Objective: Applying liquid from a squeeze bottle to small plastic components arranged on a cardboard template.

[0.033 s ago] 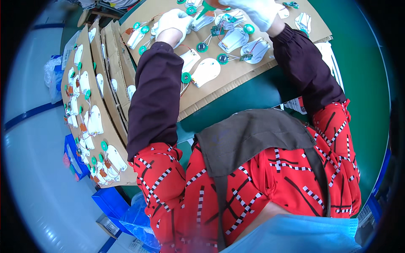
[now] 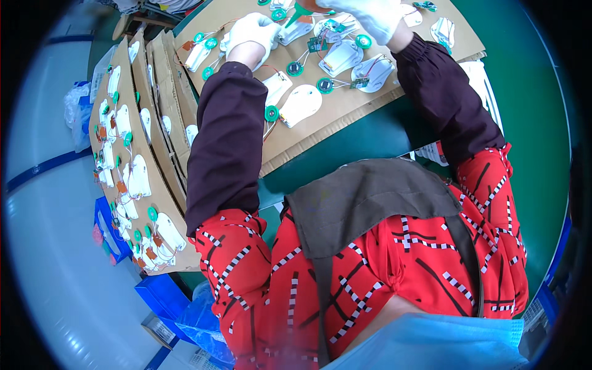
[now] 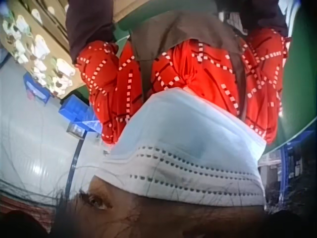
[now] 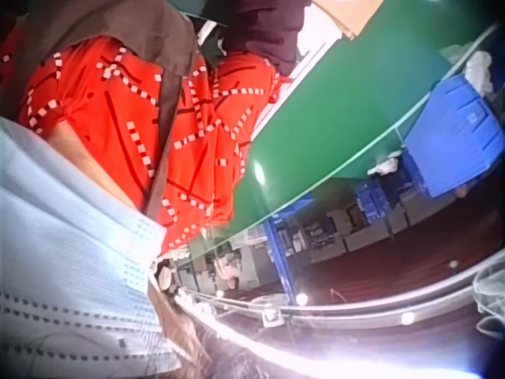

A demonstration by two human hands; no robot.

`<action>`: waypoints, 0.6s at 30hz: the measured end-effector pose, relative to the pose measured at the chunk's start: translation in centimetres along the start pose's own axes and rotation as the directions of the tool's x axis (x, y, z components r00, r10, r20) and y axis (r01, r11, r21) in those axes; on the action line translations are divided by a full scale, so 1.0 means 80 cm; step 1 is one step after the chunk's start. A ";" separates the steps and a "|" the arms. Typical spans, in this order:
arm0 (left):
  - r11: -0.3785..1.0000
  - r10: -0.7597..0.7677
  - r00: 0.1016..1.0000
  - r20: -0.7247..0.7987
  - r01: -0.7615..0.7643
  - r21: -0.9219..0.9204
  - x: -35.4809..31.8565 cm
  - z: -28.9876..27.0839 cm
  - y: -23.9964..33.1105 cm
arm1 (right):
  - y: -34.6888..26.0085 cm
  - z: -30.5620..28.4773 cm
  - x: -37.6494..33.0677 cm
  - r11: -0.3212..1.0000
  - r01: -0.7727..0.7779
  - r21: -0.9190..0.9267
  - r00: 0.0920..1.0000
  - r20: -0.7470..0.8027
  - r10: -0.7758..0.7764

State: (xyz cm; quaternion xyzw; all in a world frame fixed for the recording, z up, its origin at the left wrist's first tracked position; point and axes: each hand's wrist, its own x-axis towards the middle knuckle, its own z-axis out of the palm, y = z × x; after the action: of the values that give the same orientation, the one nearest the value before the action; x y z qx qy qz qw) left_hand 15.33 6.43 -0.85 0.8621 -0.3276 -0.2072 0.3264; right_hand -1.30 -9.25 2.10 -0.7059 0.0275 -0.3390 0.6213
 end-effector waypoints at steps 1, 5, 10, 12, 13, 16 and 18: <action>1.000 -0.001 1.000 0.003 0.001 0.001 0.001 0.001 -0.002 | 0.007 0.002 0.003 1.000 0.027 -0.002 1.000 0.005 -0.027; 0.989 -0.045 0.999 -0.015 0.043 -0.144 0.000 0.002 -0.008 | 0.023 0.008 0.011 0.986 0.037 0.161 0.991 0.118 -0.056; 0.980 -0.051 0.999 -0.003 0.050 -0.191 0.004 0.004 -0.011 | 0.030 0.012 0.010 0.991 -0.006 0.135 0.997 0.074 -0.004; 0.994 -0.059 0.998 -0.020 0.057 -0.091 0.003 0.002 -0.012 | 0.030 0.017 0.010 0.992 -0.005 0.128 0.997 0.081 -0.006; 0.994 -0.061 0.998 -0.021 0.059 -0.089 0.002 0.001 -0.014 | 0.029 0.021 0.009 0.992 -0.008 0.124 0.996 0.086 -0.003; 0.999 -0.030 0.999 -0.040 0.031 0.016 0.002 -0.001 -0.011 | 0.029 0.023 0.009 0.994 -0.005 0.113 0.995 0.095 -0.006; 0.996 -0.015 0.999 -0.047 0.020 0.090 0.001 -0.001 -0.008 | 0.027 0.024 0.008 0.995 0.003 0.104 0.995 0.097 -0.013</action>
State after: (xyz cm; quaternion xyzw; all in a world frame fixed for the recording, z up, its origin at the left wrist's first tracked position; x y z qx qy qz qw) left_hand 15.74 6.77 -1.27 0.8834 -0.3214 -0.1750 0.2928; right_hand 0.98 -8.42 0.42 -0.6885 -0.0233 -0.3079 0.6562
